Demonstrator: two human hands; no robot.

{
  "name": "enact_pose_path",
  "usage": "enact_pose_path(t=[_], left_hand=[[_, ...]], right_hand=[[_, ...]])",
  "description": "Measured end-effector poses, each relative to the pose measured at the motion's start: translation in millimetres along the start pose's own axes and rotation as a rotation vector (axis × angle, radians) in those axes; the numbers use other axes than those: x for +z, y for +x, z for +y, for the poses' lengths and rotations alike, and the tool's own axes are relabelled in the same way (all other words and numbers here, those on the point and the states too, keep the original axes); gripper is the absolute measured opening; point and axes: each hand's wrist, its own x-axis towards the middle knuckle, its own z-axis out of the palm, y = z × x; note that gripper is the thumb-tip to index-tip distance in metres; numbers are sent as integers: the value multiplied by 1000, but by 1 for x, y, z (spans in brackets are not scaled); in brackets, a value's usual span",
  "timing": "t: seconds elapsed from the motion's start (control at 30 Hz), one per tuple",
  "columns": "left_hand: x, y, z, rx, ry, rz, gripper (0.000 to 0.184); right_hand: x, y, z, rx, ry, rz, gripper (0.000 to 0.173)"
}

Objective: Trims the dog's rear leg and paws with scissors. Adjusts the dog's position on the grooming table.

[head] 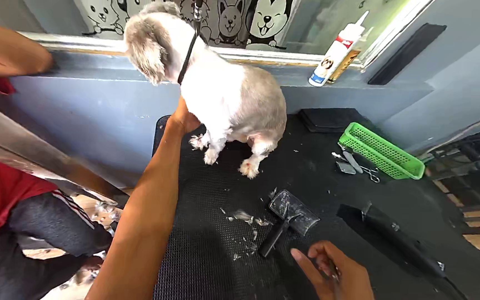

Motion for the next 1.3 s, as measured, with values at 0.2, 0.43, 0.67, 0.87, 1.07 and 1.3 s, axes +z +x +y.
enact_pose_path(t=[0.2,0.43,0.67,0.87,1.07,1.3], left_hand=[[13,-33,-4,182,231,18,27],[79,-113,34,356,853,56,27],[71,-69,38,701,1016,-83,44],[58,-70,18,736,1063,30,43],[47,-82,19,700,1277,56,34],[57,-93,36,448,1485,-34,28]], right_hand=[[42,20,9,-32,-345,137,70],[20,53,27,31,-386,121,35],[-8,48,49,-300,-318,250,39],[16,27,29,-596,-288,-16,49],[81,41,7,-516,-511,62,54],[146,-52,-83,-1102,-57,-414,35]])
